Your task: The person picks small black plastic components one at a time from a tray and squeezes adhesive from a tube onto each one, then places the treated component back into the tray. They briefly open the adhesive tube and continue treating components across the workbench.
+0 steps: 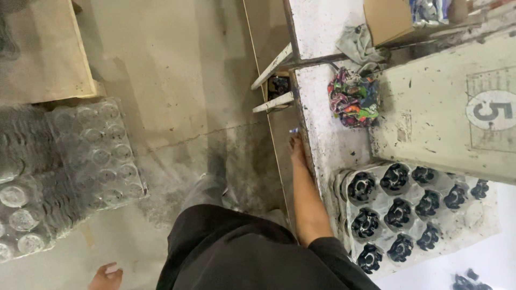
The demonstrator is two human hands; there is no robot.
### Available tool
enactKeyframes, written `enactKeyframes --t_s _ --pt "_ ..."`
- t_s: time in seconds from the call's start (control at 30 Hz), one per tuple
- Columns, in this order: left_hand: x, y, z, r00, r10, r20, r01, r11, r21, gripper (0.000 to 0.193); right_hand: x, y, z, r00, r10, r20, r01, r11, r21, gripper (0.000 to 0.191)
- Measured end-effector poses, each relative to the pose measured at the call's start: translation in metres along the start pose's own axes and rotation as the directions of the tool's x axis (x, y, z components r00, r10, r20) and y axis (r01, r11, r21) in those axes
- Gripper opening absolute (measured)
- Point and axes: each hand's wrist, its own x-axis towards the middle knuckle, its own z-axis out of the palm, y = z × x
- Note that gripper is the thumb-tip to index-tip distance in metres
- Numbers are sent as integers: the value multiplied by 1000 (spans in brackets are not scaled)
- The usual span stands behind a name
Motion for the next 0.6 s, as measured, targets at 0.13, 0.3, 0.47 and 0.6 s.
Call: enactKeyframes --t_s 0.13,0.3,0.47,0.6 --pt "4 19 -18 995 -57 83 51 997 64 51 -9 -15 36 989 -127 -70 104 957 -269 35" --pt "11 76 -59 987 153 43 -152 988 -31 52 -67 -17 55 995 -98 -17 80 886 -456 29" --pt "27 152 -89 953 285 100 -280 958 -63 51 -83 -20 42 978 -110 177 180 875 -449 25" --pt "51 229 -95 897 419 144 -414 908 -61 48 -55 -66 29 941 -208 268 299 880 -368 29"
